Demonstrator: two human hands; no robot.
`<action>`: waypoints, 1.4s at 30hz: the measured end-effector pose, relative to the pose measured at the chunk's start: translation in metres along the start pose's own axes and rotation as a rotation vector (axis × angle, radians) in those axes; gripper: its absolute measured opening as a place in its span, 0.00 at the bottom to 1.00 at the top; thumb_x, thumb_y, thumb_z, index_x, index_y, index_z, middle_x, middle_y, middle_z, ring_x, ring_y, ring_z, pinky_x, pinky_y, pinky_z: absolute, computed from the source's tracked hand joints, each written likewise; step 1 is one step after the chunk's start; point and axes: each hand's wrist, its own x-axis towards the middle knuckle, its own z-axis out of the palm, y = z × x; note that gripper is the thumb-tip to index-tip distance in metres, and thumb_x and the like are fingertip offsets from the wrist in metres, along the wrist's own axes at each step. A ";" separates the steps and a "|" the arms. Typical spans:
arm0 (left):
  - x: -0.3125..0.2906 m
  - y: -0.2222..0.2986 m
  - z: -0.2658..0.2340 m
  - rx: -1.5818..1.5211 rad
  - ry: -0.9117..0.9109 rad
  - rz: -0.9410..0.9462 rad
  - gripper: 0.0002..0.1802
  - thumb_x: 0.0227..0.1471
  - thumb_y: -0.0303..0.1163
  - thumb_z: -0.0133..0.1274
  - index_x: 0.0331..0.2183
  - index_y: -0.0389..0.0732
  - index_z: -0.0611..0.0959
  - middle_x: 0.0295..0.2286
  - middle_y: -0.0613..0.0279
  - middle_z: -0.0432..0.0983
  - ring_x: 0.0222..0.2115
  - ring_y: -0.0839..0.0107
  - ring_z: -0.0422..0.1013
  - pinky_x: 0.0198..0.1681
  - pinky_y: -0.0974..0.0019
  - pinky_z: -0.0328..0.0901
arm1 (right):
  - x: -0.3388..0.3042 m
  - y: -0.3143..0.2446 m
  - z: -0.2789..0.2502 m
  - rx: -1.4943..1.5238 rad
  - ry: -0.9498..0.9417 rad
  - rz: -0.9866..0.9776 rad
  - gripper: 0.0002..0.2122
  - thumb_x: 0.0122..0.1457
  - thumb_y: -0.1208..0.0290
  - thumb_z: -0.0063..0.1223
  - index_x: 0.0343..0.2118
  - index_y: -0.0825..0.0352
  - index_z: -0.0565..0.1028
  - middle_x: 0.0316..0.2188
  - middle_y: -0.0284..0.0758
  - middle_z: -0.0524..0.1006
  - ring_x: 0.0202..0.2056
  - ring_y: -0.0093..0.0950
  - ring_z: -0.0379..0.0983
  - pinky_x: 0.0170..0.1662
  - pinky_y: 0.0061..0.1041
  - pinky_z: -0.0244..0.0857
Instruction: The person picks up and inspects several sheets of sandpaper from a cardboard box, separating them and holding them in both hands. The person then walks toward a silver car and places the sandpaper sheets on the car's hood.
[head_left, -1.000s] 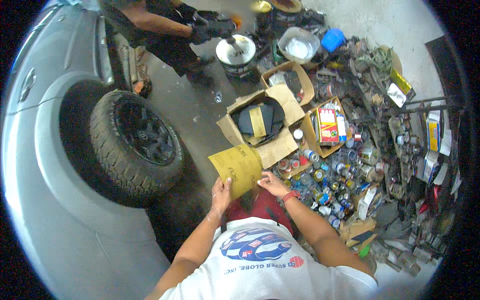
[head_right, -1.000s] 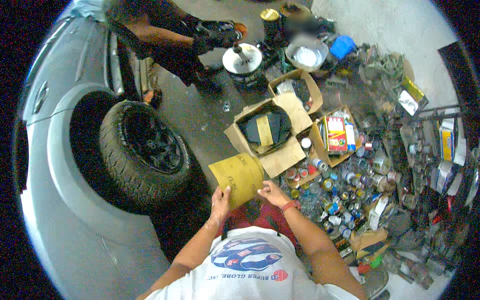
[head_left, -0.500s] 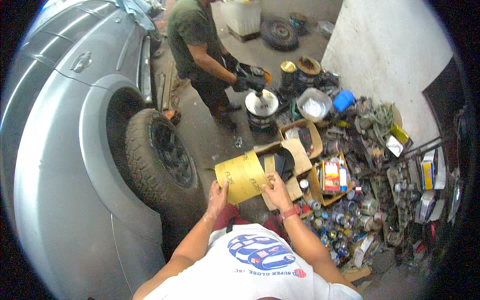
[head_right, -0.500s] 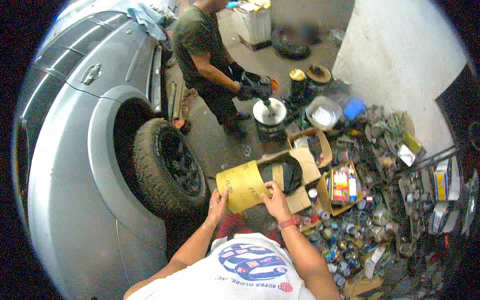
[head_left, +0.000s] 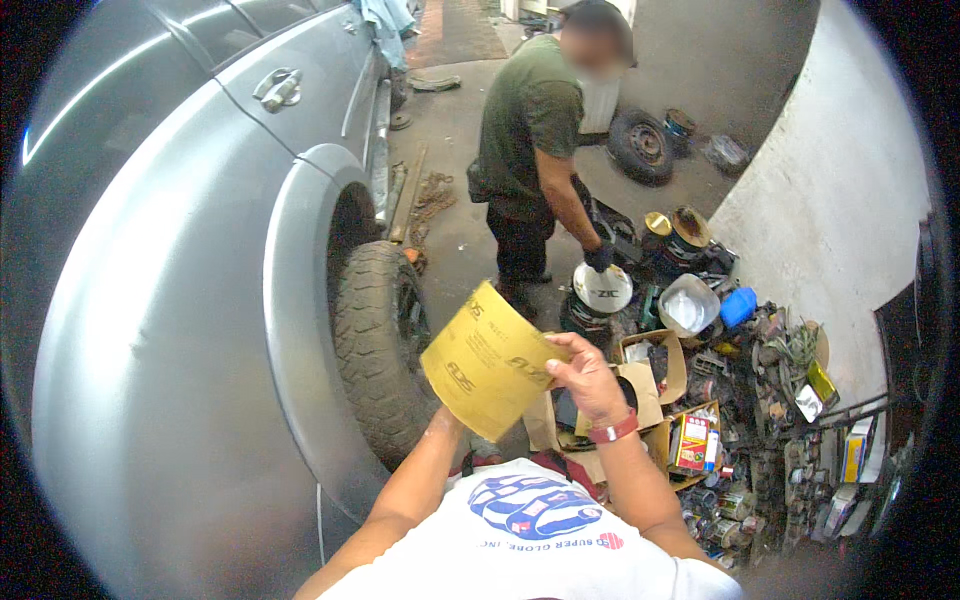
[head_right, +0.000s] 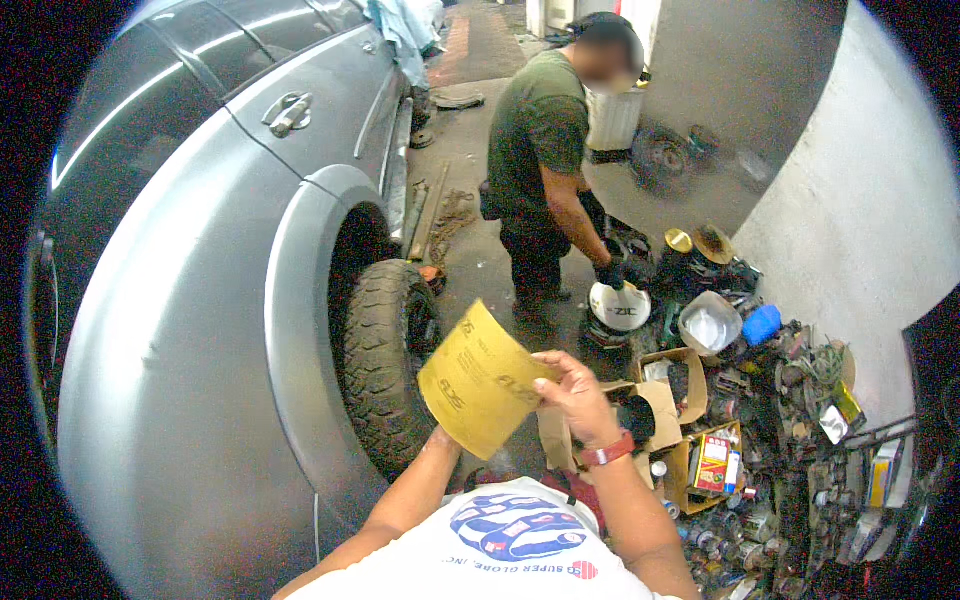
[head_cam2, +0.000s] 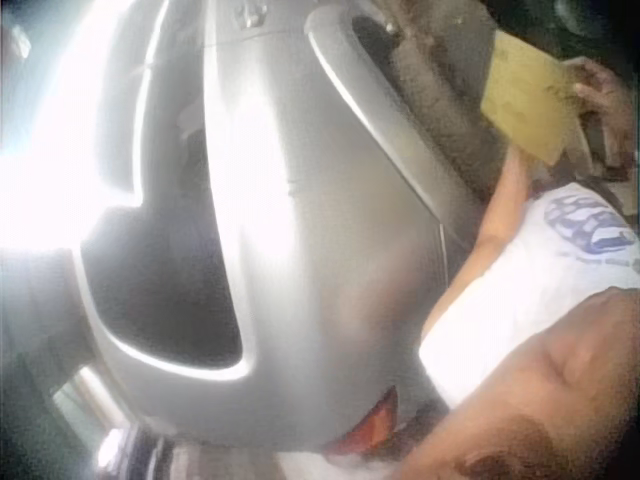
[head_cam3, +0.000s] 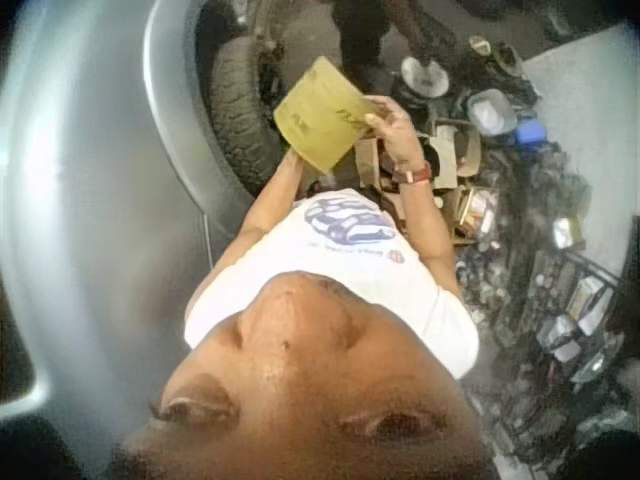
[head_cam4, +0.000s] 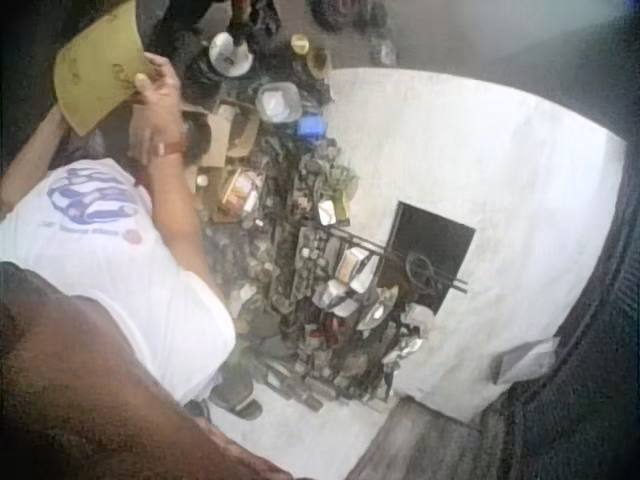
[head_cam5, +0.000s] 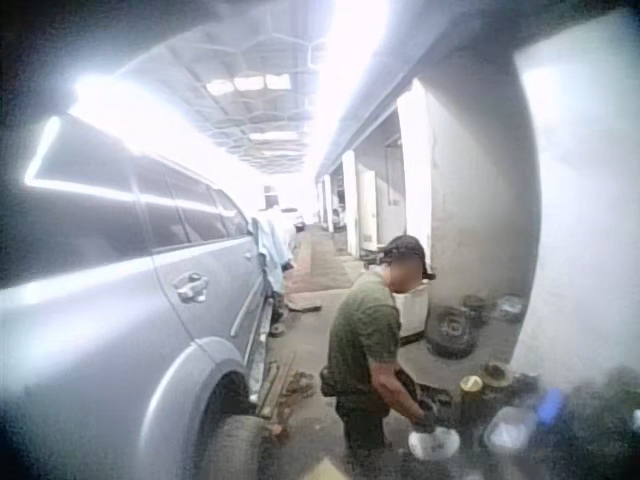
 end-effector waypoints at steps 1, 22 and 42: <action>0.004 0.022 -0.001 -0.014 -0.008 -0.007 0.40 0.70 0.64 0.41 0.69 0.46 0.69 0.64 0.54 0.72 0.60 0.54 0.73 0.61 0.46 0.71 | 0.007 0.000 0.000 -0.059 0.032 -0.017 0.17 0.67 0.78 0.58 0.58 0.66 0.76 0.49 0.30 0.81 0.48 0.20 0.79 0.46 0.24 0.77; 0.080 0.125 -0.046 0.229 0.119 -0.077 0.34 0.69 0.55 0.51 0.63 0.38 0.77 0.55 0.56 0.80 0.53 0.66 0.77 0.59 0.60 0.69 | 0.174 0.036 -0.068 -0.468 0.292 -0.034 0.19 0.67 0.81 0.54 0.60 0.70 0.72 0.45 0.41 0.85 0.41 0.23 0.83 0.47 0.25 0.75; 0.286 0.353 0.106 1.879 0.555 0.551 0.10 0.58 0.22 0.60 0.42 0.30 0.85 0.43 0.45 0.80 0.38 0.43 0.80 0.40 0.55 0.74 | 0.528 0.149 -0.061 -0.409 0.068 0.347 0.28 0.74 0.51 0.50 0.68 0.65 0.66 0.45 0.38 0.82 0.40 0.27 0.80 0.43 0.30 0.73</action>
